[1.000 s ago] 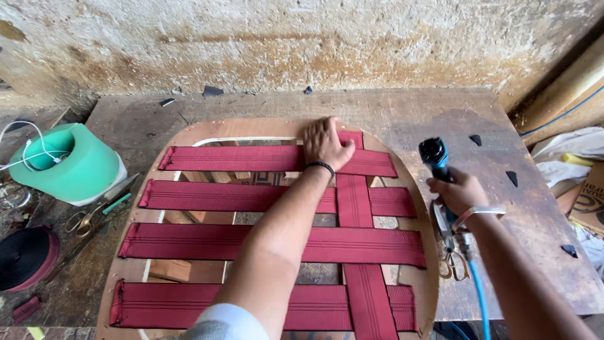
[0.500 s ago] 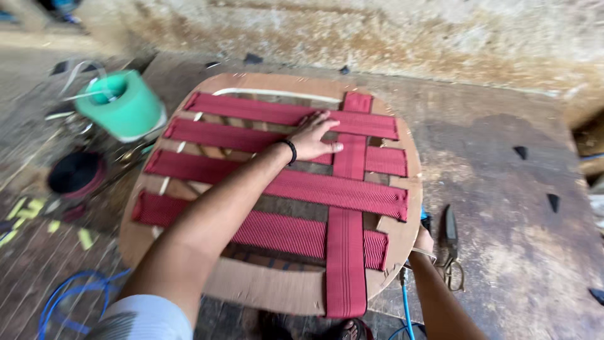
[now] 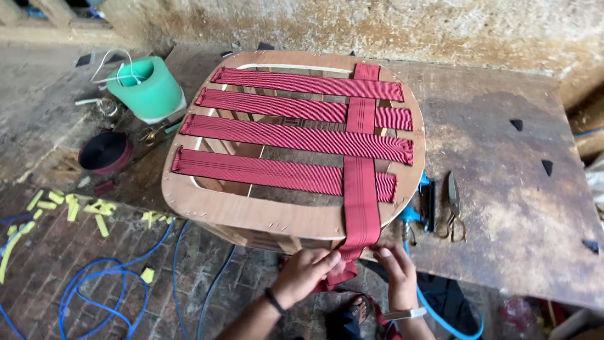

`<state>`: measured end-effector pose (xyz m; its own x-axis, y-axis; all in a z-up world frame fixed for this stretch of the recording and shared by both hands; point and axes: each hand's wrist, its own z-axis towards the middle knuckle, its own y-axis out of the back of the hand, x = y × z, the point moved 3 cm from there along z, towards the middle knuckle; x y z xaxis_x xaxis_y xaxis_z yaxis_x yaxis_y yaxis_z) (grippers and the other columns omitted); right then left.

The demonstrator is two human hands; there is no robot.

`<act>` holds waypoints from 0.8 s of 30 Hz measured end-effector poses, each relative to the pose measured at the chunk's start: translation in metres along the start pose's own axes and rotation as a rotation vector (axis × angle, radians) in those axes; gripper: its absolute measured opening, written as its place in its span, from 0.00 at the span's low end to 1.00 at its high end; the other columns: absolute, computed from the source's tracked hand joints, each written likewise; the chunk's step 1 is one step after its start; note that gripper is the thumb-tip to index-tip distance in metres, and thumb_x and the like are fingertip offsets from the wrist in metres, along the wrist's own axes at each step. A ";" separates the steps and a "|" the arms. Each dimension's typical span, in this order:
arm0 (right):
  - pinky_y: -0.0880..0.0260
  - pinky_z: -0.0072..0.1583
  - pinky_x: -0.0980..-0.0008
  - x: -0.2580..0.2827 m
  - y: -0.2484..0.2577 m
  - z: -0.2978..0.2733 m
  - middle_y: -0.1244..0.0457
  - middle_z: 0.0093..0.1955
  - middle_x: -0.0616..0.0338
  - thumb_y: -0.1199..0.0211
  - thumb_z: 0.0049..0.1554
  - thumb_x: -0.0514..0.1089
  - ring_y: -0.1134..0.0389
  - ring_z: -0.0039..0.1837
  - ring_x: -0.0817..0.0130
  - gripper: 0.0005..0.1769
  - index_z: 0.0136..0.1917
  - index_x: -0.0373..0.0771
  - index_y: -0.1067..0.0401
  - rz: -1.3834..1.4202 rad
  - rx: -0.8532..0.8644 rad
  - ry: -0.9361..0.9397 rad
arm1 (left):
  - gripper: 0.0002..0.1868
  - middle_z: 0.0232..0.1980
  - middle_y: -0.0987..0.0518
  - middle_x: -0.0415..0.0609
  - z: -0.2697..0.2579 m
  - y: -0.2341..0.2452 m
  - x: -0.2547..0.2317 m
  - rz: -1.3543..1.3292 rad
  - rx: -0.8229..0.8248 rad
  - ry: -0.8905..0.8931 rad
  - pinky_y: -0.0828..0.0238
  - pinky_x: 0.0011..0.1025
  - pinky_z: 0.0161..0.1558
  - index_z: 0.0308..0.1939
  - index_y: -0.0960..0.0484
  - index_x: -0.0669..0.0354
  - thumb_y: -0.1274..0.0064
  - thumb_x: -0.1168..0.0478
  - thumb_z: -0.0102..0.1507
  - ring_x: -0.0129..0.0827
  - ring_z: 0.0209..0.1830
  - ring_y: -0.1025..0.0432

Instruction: The person weaves red straps across a wooden chair frame, securing them with a pneumatic staple gun. They repeatedly position, staple, and trim the straps to form a woven seat surface.

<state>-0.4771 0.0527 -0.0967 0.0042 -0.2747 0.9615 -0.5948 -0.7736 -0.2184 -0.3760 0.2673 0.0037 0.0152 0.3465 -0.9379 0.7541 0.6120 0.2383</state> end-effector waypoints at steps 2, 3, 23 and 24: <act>0.32 0.59 0.68 0.010 -0.027 -0.011 0.31 0.50 0.56 0.37 0.59 0.45 0.30 0.55 0.68 0.12 0.51 0.35 0.28 -0.002 -0.020 0.014 | 0.28 0.46 0.20 0.54 -0.004 -0.007 0.023 -0.017 -0.125 -0.032 0.28 0.38 0.54 0.51 0.20 0.67 0.55 0.42 0.71 0.40 0.49 0.25; 0.32 0.58 0.67 0.016 -0.036 -0.014 0.32 0.51 0.55 0.34 0.59 0.45 0.31 0.55 0.67 0.13 0.52 0.35 0.31 -0.008 -0.031 0.021 | 0.30 0.53 0.21 0.51 -0.002 -0.014 0.031 -0.091 -0.156 -0.078 0.30 0.36 0.58 0.57 0.23 0.66 0.54 0.40 0.69 0.38 0.55 0.26; 0.26 0.55 0.65 0.121 -0.092 -0.003 0.29 0.52 0.49 0.35 0.59 0.45 0.26 0.51 0.62 0.21 0.58 0.26 0.27 0.278 0.043 -0.146 | 0.34 0.56 0.21 0.66 0.146 0.016 -0.053 -1.017 0.181 0.128 0.28 0.48 0.59 0.60 0.27 0.69 0.47 0.41 0.64 0.54 0.54 0.25; 0.26 0.55 0.65 0.123 -0.097 -0.005 0.29 0.53 0.49 0.35 0.59 0.45 0.27 0.51 0.62 0.21 0.58 0.25 0.27 0.272 0.057 -0.143 | 0.32 0.53 0.20 0.69 0.158 0.016 -0.057 -1.073 0.246 0.084 0.26 0.50 0.57 0.57 0.28 0.68 0.47 0.43 0.62 0.57 0.52 0.24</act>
